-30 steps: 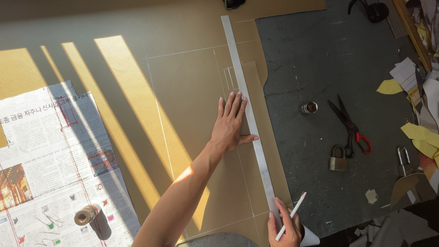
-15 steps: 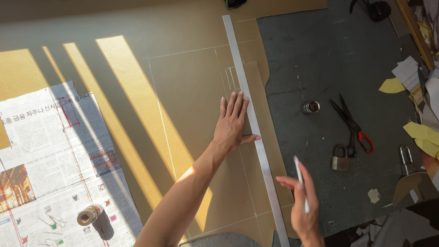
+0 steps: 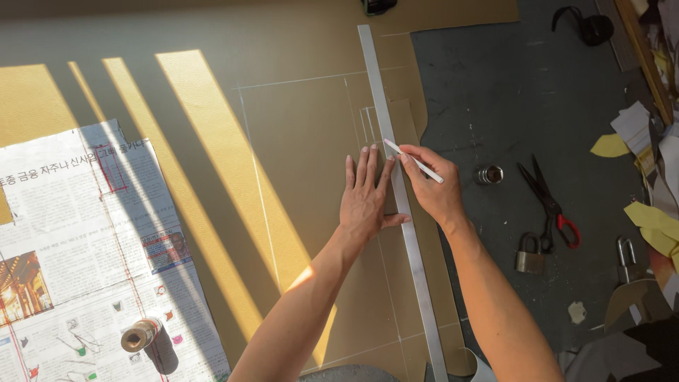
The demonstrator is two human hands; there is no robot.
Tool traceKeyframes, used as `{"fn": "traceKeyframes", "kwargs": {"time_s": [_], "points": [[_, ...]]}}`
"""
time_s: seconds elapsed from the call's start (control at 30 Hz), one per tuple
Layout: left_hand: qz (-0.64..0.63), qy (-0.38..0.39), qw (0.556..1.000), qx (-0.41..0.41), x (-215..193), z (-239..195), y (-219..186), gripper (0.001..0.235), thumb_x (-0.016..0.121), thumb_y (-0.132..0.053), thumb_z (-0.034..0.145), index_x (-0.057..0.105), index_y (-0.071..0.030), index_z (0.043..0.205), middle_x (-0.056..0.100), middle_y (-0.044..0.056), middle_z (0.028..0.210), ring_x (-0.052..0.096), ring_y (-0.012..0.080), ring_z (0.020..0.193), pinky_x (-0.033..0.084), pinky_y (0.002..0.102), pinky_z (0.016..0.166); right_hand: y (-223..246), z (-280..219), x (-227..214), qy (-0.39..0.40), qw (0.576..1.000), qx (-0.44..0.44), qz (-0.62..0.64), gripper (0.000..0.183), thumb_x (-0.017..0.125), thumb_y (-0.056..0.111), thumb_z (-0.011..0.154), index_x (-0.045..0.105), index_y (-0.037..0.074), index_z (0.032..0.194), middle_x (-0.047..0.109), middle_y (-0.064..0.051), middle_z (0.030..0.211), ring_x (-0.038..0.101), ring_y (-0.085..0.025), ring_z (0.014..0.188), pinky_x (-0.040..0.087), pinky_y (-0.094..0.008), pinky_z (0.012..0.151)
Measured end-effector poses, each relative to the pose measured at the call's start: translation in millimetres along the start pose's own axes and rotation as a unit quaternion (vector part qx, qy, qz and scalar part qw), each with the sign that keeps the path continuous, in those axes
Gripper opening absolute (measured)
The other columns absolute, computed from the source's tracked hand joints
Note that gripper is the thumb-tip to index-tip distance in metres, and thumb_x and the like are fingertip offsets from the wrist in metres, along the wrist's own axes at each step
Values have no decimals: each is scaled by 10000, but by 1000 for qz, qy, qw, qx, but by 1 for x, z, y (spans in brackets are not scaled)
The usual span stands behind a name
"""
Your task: The person marks lines on a newspaper and a large cardboard sheet using a ruler and a white marker, then cuts along the marked lines with scissors. The person handles the newspaper, cardboard, ruler, marker, and scissors throughout the task.
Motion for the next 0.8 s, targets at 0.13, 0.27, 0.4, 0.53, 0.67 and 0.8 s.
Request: {"fn": "traceKeyframes", "kwargs": {"time_s": [0.13,0.27,0.4,0.53,0.67,0.8], "points": [[1,2,1000,-3,0,1,0,1368,786,-787,533,278,-86,1592,188,260,1645,127,387,1550,80,598,1252,-2,7,7,17,1000,-6,-2,241,648,154,1016,727,19,1199,791,-88,1065,752,-129,1009,575,-248,843],[2,-8,1000,-6,0,2,1,1378,780,-794,526,277,-92,1601,191,249,1654,133,382,1552,91,597,1259,-6,7,9,15,1000,-8,-23,238,643,141,1018,728,17,1202,790,-98,1065,752,-142,1005,576,-251,832],[7,8,1000,-10,2,-1,2,1374,777,-801,538,272,-90,1601,189,246,1651,128,382,1552,88,599,1257,-5,3,12,12,999,-6,-30,231,638,135,1026,731,21,1204,791,-97,1053,758,-140,990,586,-252,820],[10,9,1000,-6,1,0,1,1367,769,-809,550,266,-89,1597,189,245,1654,127,380,1555,83,597,1260,-2,3,12,-3,999,-21,-47,223,648,125,1014,737,11,1184,792,-111,1040,760,-147,964,579,-261,795],[15,6,1000,-7,1,1,1,1379,764,-811,549,251,-92,1608,187,252,1652,125,381,1552,78,593,1258,-4,5,14,-15,998,-25,-52,213,653,123,1014,739,10,1172,791,-116,1033,763,-151,946,578,-267,774],[15,7,1000,-8,3,1,1,1378,766,-807,550,252,-94,1611,192,252,1646,126,384,1551,76,593,1258,-6,12,17,-18,998,-27,-46,211,637,125,1022,734,8,1169,791,-104,1014,768,-143,935,585,-260,768]]}}
Point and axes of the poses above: each hand's wrist, its own z-axis towards the middle knuckle, its own x-axis out of the palm, y = z × x, the point moved 7 cm from there along z, towards the middle knuckle
